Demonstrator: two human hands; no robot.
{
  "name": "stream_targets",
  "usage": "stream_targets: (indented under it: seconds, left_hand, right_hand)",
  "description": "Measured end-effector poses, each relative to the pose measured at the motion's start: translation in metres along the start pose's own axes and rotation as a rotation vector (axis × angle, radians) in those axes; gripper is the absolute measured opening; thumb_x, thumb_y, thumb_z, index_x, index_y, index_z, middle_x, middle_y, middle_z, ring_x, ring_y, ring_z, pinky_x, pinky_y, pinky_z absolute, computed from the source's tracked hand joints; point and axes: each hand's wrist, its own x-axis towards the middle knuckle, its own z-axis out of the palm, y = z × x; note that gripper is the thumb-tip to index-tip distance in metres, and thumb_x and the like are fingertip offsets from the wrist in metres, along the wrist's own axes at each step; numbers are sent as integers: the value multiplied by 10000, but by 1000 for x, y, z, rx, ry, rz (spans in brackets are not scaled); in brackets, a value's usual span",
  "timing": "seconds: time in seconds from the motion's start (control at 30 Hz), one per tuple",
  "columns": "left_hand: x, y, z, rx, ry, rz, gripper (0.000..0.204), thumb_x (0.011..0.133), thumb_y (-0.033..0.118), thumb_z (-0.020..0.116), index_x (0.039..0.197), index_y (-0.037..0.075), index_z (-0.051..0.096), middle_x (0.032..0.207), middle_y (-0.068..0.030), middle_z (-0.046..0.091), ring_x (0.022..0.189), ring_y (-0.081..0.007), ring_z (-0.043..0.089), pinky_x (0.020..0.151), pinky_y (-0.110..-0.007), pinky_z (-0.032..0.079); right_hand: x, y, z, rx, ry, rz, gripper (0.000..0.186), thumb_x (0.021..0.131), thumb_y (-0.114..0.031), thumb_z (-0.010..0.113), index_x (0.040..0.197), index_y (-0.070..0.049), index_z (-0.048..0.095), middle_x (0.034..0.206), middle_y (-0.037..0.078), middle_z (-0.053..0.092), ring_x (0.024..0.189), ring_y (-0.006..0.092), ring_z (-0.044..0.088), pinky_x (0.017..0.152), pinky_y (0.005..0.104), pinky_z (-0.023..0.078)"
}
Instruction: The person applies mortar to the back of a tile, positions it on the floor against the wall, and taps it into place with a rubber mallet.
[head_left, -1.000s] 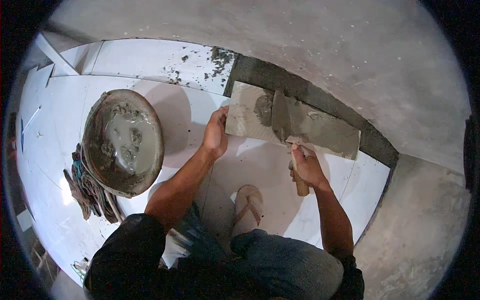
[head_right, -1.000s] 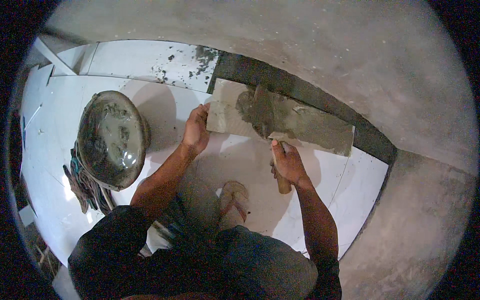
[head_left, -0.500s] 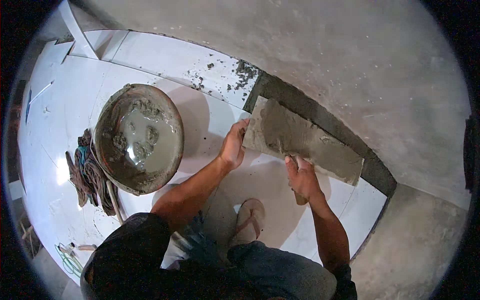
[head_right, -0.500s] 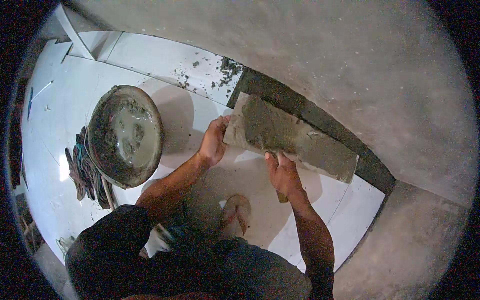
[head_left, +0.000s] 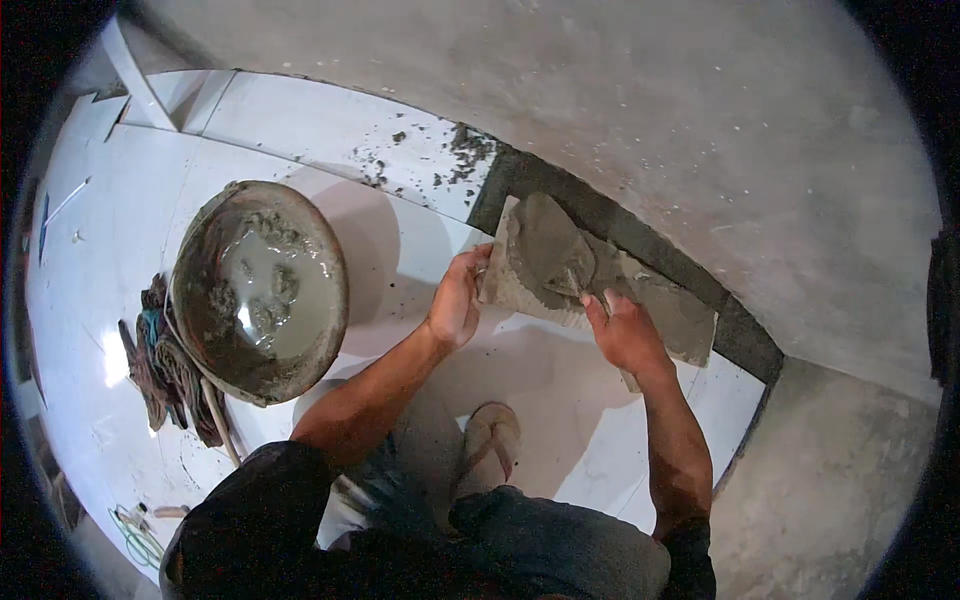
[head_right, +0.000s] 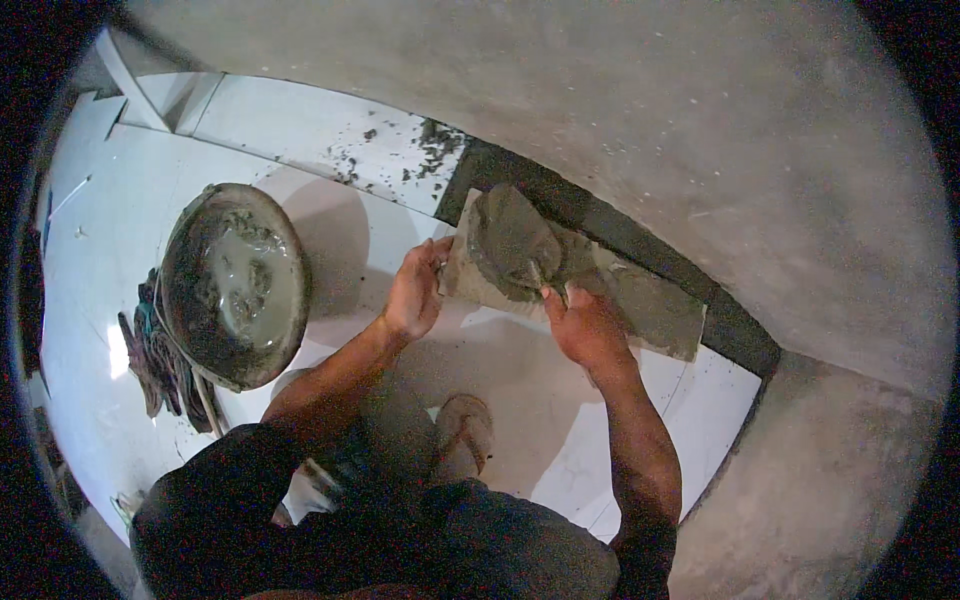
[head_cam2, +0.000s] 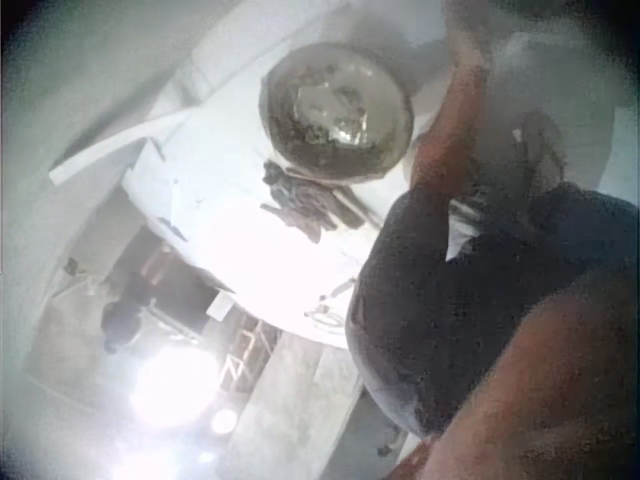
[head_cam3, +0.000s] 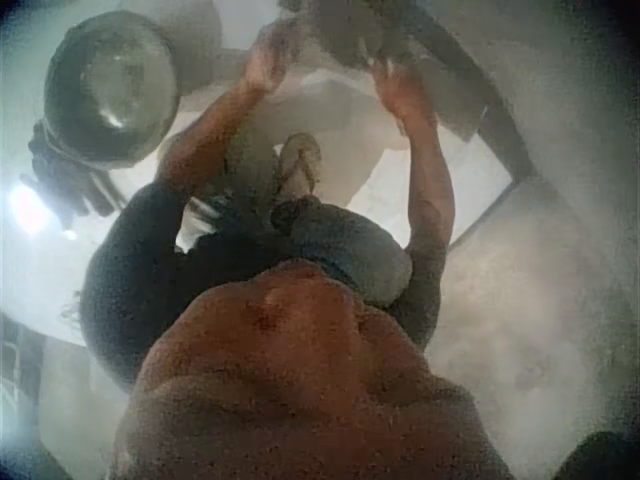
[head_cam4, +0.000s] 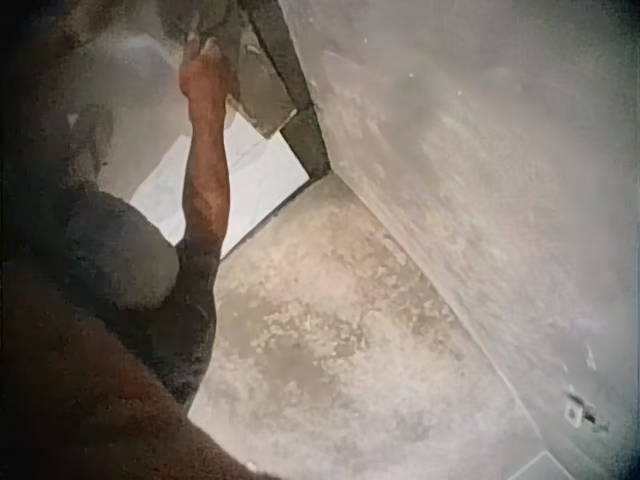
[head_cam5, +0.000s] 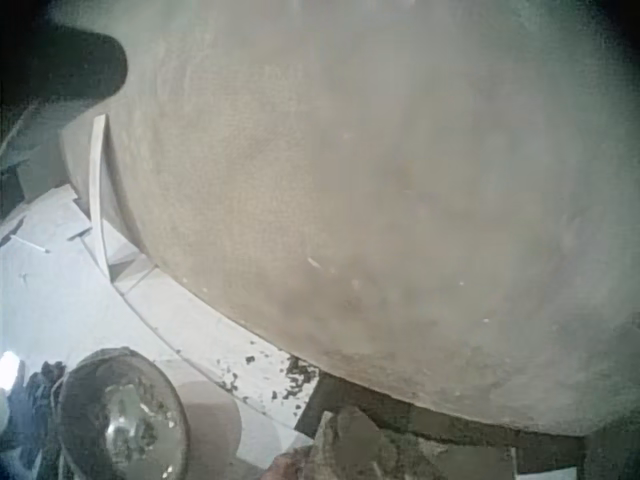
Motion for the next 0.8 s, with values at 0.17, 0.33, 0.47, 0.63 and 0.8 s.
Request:
stream_targets:
  seconds: [0.17, 0.33, 0.47, 0.63, 0.8]
  left_hand:
    - [5, -15, 2, -55, -27, -45, 482, 985, 307, 311, 1322, -31, 380, 1273, -131, 505, 1160, -245, 485, 1008, -372, 361]
    - [6, -29, -9, 126, -4, 74, 487, 827, -75, 429, 1309, -7, 405, 1249, -86, 506, 1112, -187, 502, 944, -305, 403]
    - [14, -38, -24, 86, -13, 28, 493, 824, -98, 428, 1307, -1, 413, 1236, -74, 507, 1063, -180, 516, 900, -304, 423]
    - [11, -34, -24, 146, -17, 43, 410, 912, 75, 481, 1316, 30, 424, 1275, -76, 502, 1099, -189, 522, 958, -339, 424]
    - [9, -28, -10, 118, -22, -13, 510, 833, -11, 467, 1336, 36, 399, 1290, -83, 491, 1142, -247, 508, 977, -384, 417]
  right_hand:
    - [-3, 45, 13, -36, 71, -35, 655, 937, -472, 399, 1184, 127, 495, 1024, 328, 590, 948, 423, 605, 856, 451, 476]
    - [-5, 91, 13, 125, 23, 143, 656, 908, -510, 446, 1083, 115, 534, 799, 238, 611, 588, 298, 632, 598, 396, 524]
    - [-16, 133, 0, -110, 80, -59, 608, 895, -526, 482, 946, 78, 533, 703, 175, 590, 516, 237, 598, 468, 359, 487]
    - [-25, 145, -24, 377, -20, 424, 502, 915, -503, 473, 845, -6, 490, 623, 105, 537, 478, 182, 528, 406, 342, 437]
    - [-34, 189, -10, 421, 1, 518, 463, 921, -487, 473, 915, -24, 484, 623, 96, 540, 470, 183, 532, 405, 333, 437]
